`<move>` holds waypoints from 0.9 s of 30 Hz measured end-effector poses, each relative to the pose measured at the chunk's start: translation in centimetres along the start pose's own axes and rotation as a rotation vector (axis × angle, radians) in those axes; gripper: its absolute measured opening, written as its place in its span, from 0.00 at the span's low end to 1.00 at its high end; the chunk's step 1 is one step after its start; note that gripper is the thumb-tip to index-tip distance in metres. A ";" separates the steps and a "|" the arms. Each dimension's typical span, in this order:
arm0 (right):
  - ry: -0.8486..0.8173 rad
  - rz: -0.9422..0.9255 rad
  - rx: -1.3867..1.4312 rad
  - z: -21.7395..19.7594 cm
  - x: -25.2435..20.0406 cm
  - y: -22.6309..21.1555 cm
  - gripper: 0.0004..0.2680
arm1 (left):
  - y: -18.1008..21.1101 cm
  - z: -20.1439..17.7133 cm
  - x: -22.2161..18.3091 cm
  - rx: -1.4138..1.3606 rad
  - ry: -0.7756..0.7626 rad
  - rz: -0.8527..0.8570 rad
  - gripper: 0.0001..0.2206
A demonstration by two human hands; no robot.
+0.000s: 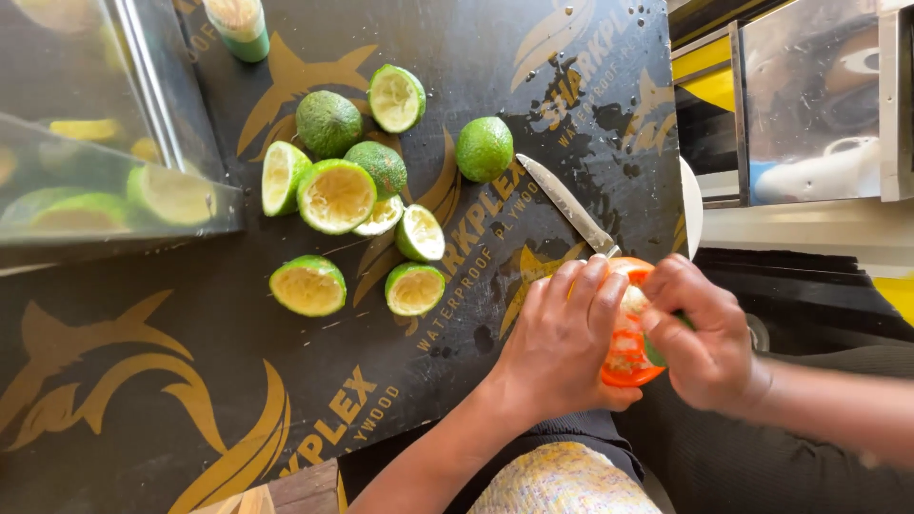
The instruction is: Washing, cutting, and juicing limes using a manual citrus juicer on a prep counter.
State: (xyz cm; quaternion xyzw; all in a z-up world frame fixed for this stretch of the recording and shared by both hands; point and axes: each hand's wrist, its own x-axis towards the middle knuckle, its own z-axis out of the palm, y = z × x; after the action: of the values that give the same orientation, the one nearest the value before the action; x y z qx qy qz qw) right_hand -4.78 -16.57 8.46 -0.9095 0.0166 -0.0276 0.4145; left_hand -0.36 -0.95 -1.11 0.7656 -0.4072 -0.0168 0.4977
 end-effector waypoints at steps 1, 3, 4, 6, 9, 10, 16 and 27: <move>-0.002 -0.001 0.000 -0.8 1.9 0.1 0.07 | -0.1 0.0 -0.2 0.000 0.002 -0.002 0.59; -0.726 -0.752 -0.186 -2.7 5.8 0.7 0.12 | -0.3 0.4 -0.1 0.019 -0.017 -0.011 0.61; -0.725 -0.750 -0.190 -2.6 6.9 0.6 0.12 | -0.3 0.6 -0.1 0.016 -0.016 -0.007 0.61; -1.079 -1.039 0.059 -2.1 8.9 0.4 0.15 | -0.5 0.8 -0.3 -0.053 0.005 -0.018 0.59; -1.013 -1.016 0.028 -2.2 8.2 1.1 0.14 | -0.6 1.1 -0.5 -0.048 0.037 -0.014 0.59; -1.014 -1.022 0.027 -1.9 6.5 1.1 0.14 | -0.7 1.0 -0.4 -0.043 0.040 -0.013 0.59; 0.360 -0.101 0.026 2.0 -2.2 4.1 0.09 | -0.5 0.1 0.2 -0.042 0.135 0.048 0.54; -0.192 -0.520 -0.537 -5.3 -1.2 -1.5 0.14 | -0.1 -1.0 0.2 -0.034 -0.195 -0.089 0.62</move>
State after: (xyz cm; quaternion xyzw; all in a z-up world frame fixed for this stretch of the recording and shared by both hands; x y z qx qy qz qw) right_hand -6.31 -19.51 13.00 -0.9579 -0.2471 -0.0411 0.1405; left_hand 0.30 -0.33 -0.61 0.7690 -0.4191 -0.1202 0.4674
